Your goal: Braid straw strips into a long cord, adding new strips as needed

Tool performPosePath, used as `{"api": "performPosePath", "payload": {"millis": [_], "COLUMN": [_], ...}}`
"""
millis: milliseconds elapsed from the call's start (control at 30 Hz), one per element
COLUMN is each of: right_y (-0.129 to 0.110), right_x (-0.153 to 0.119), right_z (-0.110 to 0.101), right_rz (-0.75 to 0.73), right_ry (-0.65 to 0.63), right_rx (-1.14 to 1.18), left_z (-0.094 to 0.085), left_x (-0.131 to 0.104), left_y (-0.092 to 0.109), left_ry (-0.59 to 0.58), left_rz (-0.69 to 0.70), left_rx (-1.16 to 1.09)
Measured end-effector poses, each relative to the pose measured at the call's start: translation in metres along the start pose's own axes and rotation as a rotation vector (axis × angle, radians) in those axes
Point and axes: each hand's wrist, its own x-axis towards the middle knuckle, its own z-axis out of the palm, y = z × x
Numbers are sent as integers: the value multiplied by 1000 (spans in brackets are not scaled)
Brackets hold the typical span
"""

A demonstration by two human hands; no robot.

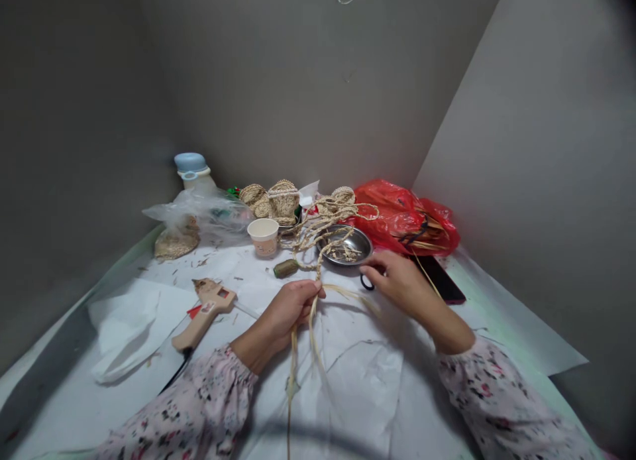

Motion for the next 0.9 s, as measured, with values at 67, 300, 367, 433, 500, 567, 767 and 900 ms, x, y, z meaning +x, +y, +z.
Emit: {"api": "performPosePath", "payload": {"millis": [67, 300, 367, 433, 500, 567, 767, 900], "right_y": [15, 71, 78, 79, 72, 56, -21, -52], "right_x": [0, 1, 3, 6, 7, 6, -18, -37], "right_z": [-24, -48, -42, -39, -41, -48, -44, -7], "right_rz": [176, 592, 606, 617, 608, 526, -220, -676], "right_ry": [-18, -190, -188, -172, -139, -45, 458, 182], "right_rx": [-281, -695, -695, -693, -675, -597, 136, 187], "left_z": [0, 1, 1, 1, 1, 1, 3, 4], "left_x": [0, -2, -2, -2, -2, -2, -3, -3], "left_y": [0, 0, -1, -1, -2, -3, -1, 0], "left_ry": [0, -7, -10, -19, -30, -32, -27, -43], "left_rz": [-5, -19, -18, -13, -9, -14, -36, -46], "left_rx": [-9, -10, -11, -17, -23, -29, -85, -179]}}
